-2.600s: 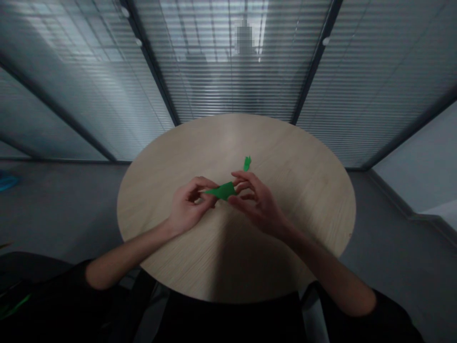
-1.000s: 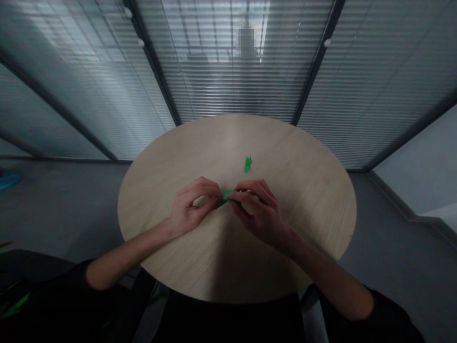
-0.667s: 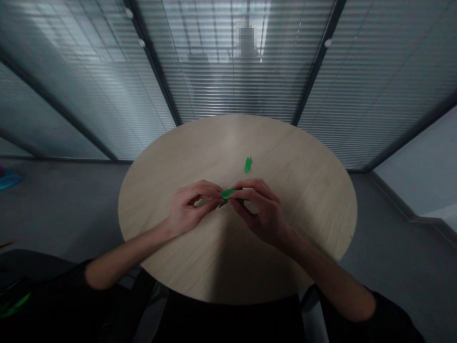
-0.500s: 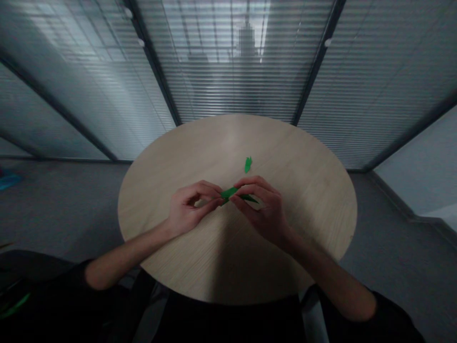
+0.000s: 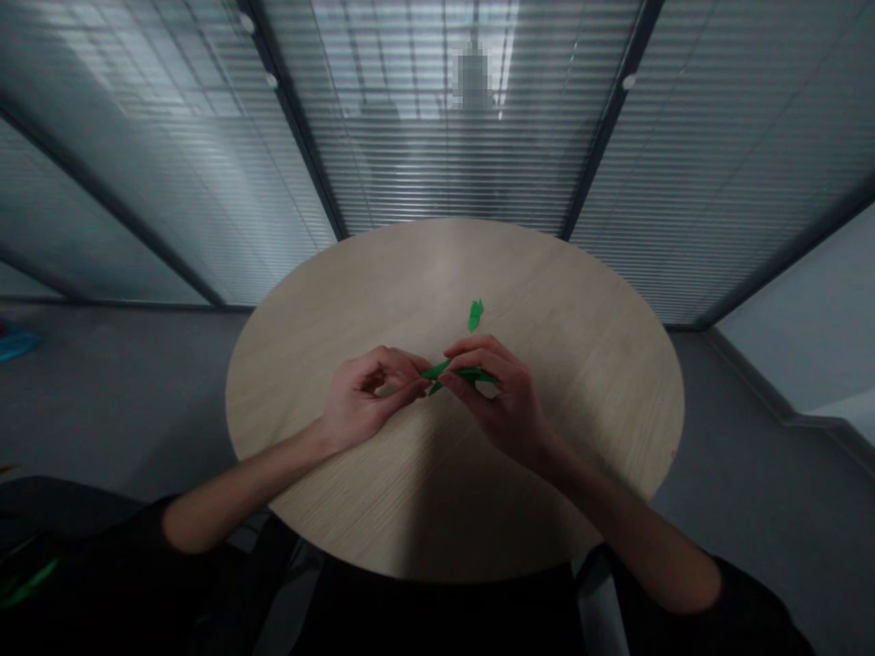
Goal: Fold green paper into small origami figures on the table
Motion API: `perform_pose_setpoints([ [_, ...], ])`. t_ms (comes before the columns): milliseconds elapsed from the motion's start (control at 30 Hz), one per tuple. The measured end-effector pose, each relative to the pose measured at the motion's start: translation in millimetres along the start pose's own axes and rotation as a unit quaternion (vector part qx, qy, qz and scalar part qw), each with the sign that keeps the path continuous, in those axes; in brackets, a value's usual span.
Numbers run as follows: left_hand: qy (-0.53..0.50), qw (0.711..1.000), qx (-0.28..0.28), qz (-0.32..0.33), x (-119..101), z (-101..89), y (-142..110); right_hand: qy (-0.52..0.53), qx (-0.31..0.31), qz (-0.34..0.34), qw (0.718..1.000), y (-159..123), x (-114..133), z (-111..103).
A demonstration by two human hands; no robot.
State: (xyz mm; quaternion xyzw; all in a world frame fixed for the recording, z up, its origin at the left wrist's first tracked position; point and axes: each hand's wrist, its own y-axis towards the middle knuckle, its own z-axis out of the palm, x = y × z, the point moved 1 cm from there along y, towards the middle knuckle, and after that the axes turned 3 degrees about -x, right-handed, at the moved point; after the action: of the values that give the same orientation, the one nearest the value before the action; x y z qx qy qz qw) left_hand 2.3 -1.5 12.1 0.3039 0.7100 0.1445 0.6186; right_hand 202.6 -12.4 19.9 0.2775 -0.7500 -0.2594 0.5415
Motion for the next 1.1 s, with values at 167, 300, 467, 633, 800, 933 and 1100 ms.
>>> perform_pose_setpoints([
  [167, -0.034, 0.999, 0.014, -0.021, 2.3, 0.2, -1.1, -0.006, -0.007, 0.01, 1.0, -1.2, 0.5, 0.3],
  [300, -0.064, 0.997, 0.026, -0.036, 6.1, 0.3, -1.8, -0.01, -0.017, 0.015, 1.0, -2.2, -0.1, -0.5],
  [467, -0.079, 0.995, 0.034, -0.055, 9.6, -0.3, -2.1, -0.026, -0.025, -0.028, 0.999, -0.7, 0.0, -2.4],
  [633, -0.068, 0.994, 0.04, -0.071, 6.1, -2.4, -0.4, -0.043, -0.025, -0.063, 0.997, 0.2, 1.1, -4.8],
  [800, -0.075, 0.995, 0.046, -0.051, 3.9, -1.7, 0.2, -0.046, -0.018, -0.07, 0.996, 0.3, 1.0, -5.7],
  [933, -0.083, 0.994, 0.034, -0.067, 6.2, 0.7, -0.7, -0.047, -0.023, -0.08, 0.995, -0.4, 0.6, -4.7],
  [1100, -0.101, 0.991, 0.034, -0.081, 5.5, 1.3, -0.9, -0.062, -0.026, -0.095, 0.993, -1.9, 1.1, -4.3],
])
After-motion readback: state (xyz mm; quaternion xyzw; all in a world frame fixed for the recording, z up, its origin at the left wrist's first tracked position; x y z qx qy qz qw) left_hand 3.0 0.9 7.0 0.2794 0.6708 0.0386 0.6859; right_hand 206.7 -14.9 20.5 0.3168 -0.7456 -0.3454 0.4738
